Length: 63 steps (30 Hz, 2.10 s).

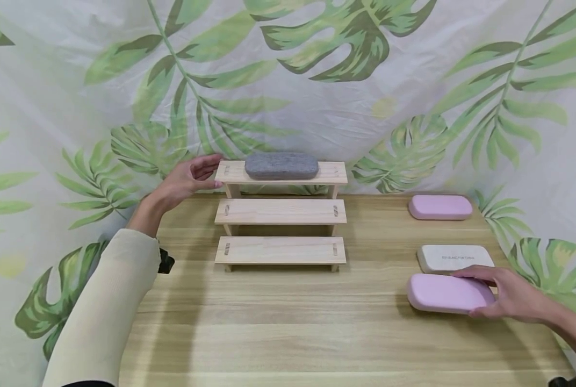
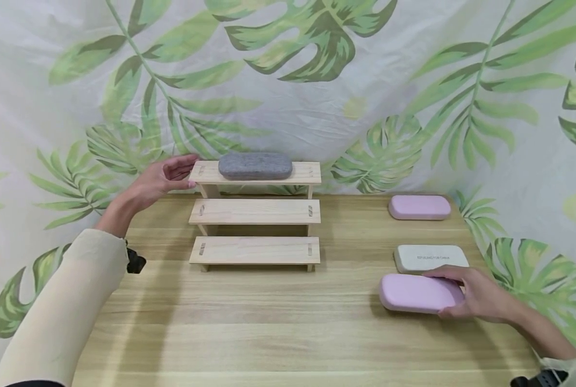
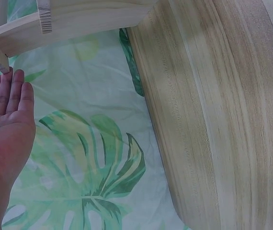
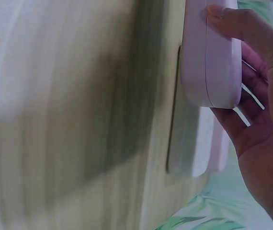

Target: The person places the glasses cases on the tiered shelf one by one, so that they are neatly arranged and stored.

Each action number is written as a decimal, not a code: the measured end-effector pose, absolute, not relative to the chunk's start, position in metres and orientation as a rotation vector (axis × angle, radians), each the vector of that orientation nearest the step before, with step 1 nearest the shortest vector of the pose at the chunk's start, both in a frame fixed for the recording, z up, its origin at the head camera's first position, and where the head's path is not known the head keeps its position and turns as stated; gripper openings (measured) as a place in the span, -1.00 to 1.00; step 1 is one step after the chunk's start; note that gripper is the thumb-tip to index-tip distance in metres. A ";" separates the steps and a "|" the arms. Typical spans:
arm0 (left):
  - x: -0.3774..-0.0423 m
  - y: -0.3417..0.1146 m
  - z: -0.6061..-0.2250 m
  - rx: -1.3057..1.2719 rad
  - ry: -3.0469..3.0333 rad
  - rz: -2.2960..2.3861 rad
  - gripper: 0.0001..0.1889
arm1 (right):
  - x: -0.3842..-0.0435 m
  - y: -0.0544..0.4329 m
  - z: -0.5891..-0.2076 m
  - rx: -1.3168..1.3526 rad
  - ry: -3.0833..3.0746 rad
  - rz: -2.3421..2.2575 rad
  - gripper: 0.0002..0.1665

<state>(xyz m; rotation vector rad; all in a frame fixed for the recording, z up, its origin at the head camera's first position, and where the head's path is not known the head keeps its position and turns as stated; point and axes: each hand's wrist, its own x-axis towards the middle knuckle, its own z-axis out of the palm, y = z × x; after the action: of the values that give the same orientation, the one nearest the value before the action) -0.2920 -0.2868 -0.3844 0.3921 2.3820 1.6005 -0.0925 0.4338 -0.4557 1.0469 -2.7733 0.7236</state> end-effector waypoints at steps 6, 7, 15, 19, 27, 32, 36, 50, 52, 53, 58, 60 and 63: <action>-0.292 -0.288 -0.385 0.396 2.382 1.601 -0.19 | -0.101 0.422 -0.443 1.086 -2.774 0.713 -0.07; -0.292 -0.288 -0.385 0.395 2.382 1.601 -0.19 | -0.103 0.420 -0.442 1.096 -2.767 0.706 -0.08; -0.292 -0.287 -0.385 0.394 2.384 1.598 -0.19 | -0.117 0.405 -0.429 1.149 -2.724 0.709 -0.09; -0.292 -0.287 -0.384 0.392 2.379 1.599 -0.20 | -0.124 0.398 -0.423 1.154 -2.730 0.703 -0.09; -0.292 -0.287 -0.385 0.394 2.379 1.603 -0.20 | -0.136 0.381 -0.410 1.161 -2.742 0.692 -0.09; -0.293 -0.285 -0.383 0.400 2.375 1.600 -0.20 | -0.143 0.372 -0.405 1.193 -2.723 0.728 -0.11; -0.295 -0.283 -0.382 0.405 2.368 1.600 -0.20 | -0.148 0.366 -0.401 1.203 -2.711 0.742 -0.11; -0.296 -0.283 -0.381 0.407 2.365 1.601 -0.20 | -0.167 0.341 -0.383 1.205 -2.705 0.846 -0.12; -0.296 -0.284 -0.381 0.408 2.362 1.603 -0.20 | -0.170 0.337 -0.381 1.204 -2.702 0.842 -0.13; -0.296 -0.284 -0.381 0.407 2.362 1.603 -0.20 | -0.171 0.334 -0.380 1.204 -2.702 0.845 -0.14; -0.294 -0.286 -0.382 0.397 2.358 1.604 -0.19 | -0.178 0.324 -0.375 1.195 -2.707 0.822 -0.16; -0.293 -0.287 -0.382 0.392 2.355 1.606 -0.19 | -0.181 0.320 -0.374 1.185 -2.712 0.818 -0.18; -0.292 -0.287 -0.382 0.391 2.355 1.603 -0.18 | -0.186 0.314 -0.372 1.182 -2.715 0.812 -0.18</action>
<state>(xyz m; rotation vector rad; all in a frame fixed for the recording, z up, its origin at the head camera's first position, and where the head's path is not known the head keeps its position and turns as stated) -0.2922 -0.2874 -0.3822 0.3915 2.3552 1.6031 -0.1865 0.3138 -0.3719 1.1816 -2.7152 0.8118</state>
